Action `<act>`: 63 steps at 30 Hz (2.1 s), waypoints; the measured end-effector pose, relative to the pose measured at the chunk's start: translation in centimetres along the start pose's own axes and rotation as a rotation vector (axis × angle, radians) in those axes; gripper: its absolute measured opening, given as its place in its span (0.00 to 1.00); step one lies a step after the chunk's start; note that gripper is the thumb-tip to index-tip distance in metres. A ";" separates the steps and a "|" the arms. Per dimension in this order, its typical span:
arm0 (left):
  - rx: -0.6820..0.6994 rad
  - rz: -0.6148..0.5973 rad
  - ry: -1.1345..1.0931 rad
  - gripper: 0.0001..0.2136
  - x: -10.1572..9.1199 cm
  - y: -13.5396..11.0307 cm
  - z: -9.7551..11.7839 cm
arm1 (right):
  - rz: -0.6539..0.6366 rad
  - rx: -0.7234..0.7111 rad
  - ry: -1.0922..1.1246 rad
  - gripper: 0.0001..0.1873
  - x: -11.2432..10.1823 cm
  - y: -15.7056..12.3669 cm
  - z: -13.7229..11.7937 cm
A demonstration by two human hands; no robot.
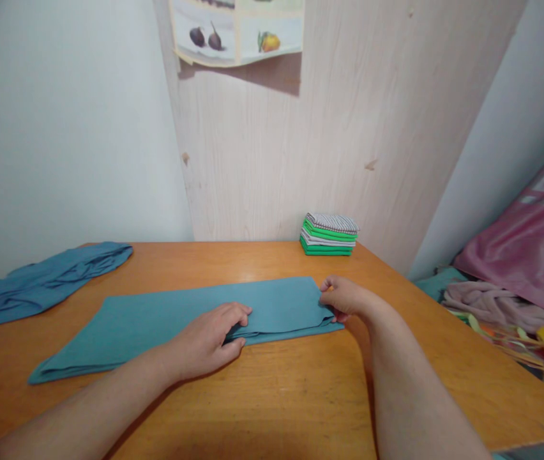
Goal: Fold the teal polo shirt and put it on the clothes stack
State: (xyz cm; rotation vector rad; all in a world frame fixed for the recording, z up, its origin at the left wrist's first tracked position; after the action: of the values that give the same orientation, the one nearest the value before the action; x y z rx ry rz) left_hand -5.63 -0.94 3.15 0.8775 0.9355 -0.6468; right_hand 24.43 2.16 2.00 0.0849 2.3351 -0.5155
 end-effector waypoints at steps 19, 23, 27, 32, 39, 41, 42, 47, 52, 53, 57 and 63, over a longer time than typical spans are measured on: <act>0.116 0.159 0.056 0.05 -1.9 -0.1 0.7 | 0.016 -0.143 0.061 0.22 -1.4 -1.6 -1.5; 0.163 0.128 0.063 0.05 -1.7 -0.3 1.1 | -0.042 -0.098 -0.007 0.21 -1.0 -1.4 -0.9; 0.187 0.035 0.049 0.05 -0.9 -0.1 1.3 | -0.050 -0.005 -0.074 0.19 -0.4 -0.9 0.0; 0.168 0.031 0.011 0.06 -1.1 0.0 1.3 | -0.027 -0.071 -0.010 0.17 -0.8 -1.2 -0.6; 0.163 0.005 -0.023 0.07 -0.9 0.1 1.3 | -0.182 -0.024 -0.169 0.09 0.1 -1.3 0.0; 0.152 0.001 -0.023 0.06 -0.9 0.2 1.2 | -0.084 -0.058 -0.171 0.08 -0.5 -0.8 -0.2; 0.148 0.002 -0.024 0.05 -0.9 0.2 1.2 | 0.010 -0.079 -0.166 0.08 -1.0 -0.5 -0.4; 0.136 0.010 -0.040 0.03 -1.0 0.2 1.2 | 0.554 -0.283 -0.245 0.15 -2.4 -0.9 -3.7; 0.125 0.022 -0.075 0.04 -1.0 0.2 0.9 | 0.437 -0.529 -0.363 0.23 3.0 -1.7 -7.1; 0.124 0.024 -0.085 0.04 -0.9 0.1 0.8 | 0.382 -0.527 -0.407 0.26 4.2 -1.6 -7.2; 0.101 0.026 -0.124 0.04 -0.7 0.1 0.4 | 0.266 -0.405 -0.570 0.41 7.4 -0.7 -6.2; 0.074 0.030 -0.197 0.05 -0.8 0.3 0.2 | 0.241 -0.310 -0.631 0.49 8.2 0.0 -5.1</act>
State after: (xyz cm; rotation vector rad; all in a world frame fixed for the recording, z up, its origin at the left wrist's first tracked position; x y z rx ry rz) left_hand -5.70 -0.91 3.98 0.8743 0.7243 -0.7319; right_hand 15.11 3.44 -0.30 0.0464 1.7271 -0.0371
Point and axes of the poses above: each hand's wrist, its own y-axis towards the middle knuckle, its own x-axis out of the palm, z = x × y, the point moved 6 cm from there along y, towards the middle knuckle, and after that the axes turned 5 degrees about x, right-handed, at the moved point
